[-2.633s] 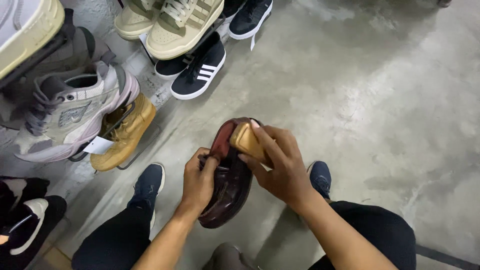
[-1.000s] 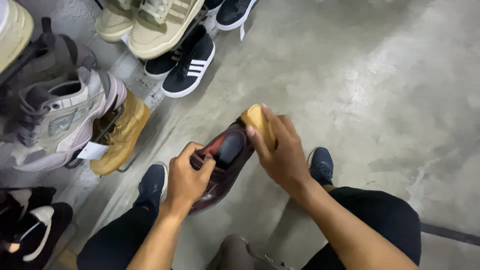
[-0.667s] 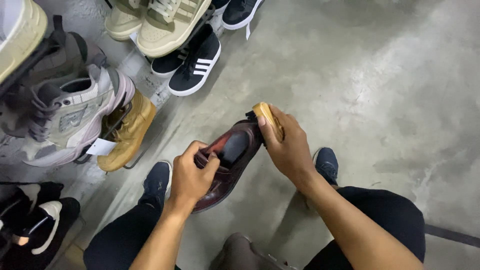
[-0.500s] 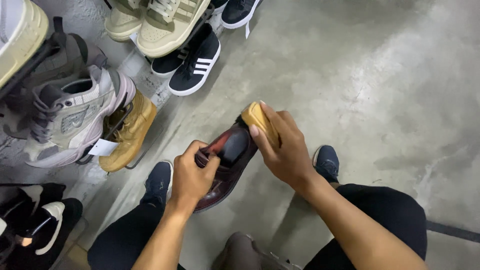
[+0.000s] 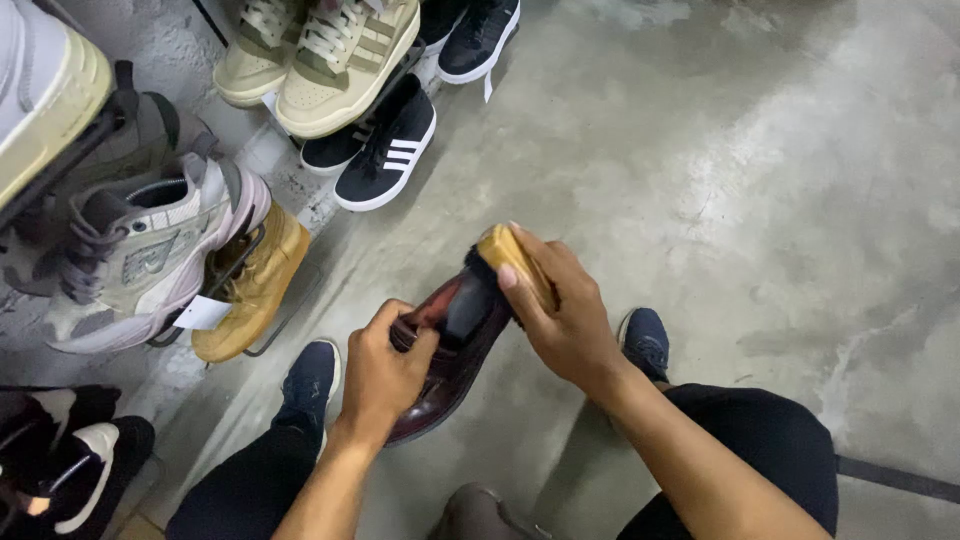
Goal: The person holds a maroon loafer in their left hand and uses a brush in their right hand to scrub the shoe's surface. They rotate the shoe to clean different areas, including the toe, sides, and heel, while sitting in a room with shelves of other shoes.
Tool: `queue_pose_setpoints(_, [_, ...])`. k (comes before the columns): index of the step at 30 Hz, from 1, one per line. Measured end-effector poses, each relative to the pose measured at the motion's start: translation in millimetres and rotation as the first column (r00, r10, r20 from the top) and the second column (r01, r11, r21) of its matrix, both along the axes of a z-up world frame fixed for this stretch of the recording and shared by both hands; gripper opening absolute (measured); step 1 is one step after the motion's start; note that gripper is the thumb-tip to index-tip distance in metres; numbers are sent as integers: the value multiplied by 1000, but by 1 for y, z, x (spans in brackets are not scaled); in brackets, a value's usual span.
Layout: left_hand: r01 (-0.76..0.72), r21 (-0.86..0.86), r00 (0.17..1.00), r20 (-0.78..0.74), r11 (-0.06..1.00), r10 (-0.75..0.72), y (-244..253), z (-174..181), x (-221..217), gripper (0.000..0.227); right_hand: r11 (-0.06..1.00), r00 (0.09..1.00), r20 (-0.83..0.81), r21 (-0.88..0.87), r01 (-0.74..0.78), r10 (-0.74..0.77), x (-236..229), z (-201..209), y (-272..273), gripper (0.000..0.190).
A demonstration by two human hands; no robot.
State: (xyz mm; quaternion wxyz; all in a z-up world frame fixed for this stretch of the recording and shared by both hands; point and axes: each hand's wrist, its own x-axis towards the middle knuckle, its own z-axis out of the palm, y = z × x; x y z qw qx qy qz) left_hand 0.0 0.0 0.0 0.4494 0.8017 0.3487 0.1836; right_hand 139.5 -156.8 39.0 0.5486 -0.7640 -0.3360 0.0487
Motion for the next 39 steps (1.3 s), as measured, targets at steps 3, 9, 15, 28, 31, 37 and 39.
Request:
queue_pose_setpoints(3, [-5, 34, 1000, -8, 999, 5, -1, 2, 0, 8, 998, 995, 84, -30, 62, -59, -4, 5, 5, 46])
queue_pose_setpoints(9, [13, 37, 999, -40, 999, -12, -8, 7, 0, 10, 953, 970, -165, -274, 129, -178, 12, -17, 11, 59])
queue_pose_setpoints(15, [-45, -132, 998, 37, 990, 50, 5, -11, 0, 7, 996, 981, 187, 72, -58, 44, -10, -7, 8, 59])
queue_pose_setpoints(28, [-51, -351, 991, 96, 935, 91, 7, -23, 1, 18, 990, 967, 240, 91, -111, 86, -11, -23, 15, 65])
queue_pose_setpoints(31, [-49, -377, 985, 133, 925, 107, 10, -36, -1, 19, 991, 925, 365, 43, -129, 105, -6, -37, 12, 71])
queue_pose_setpoints(37, [-47, -413, 985, 134, 910, 112, -2, -34, 2, 20, 995, 923, 375, 78, 63, -88, -7, -37, 17, 59])
queue_pose_setpoints(39, [-23, -453, 986, 137, 891, 95, -3, -33, 2, 18, 995, 927, 374, 92, -40, 3, -13, -37, 18, 64])
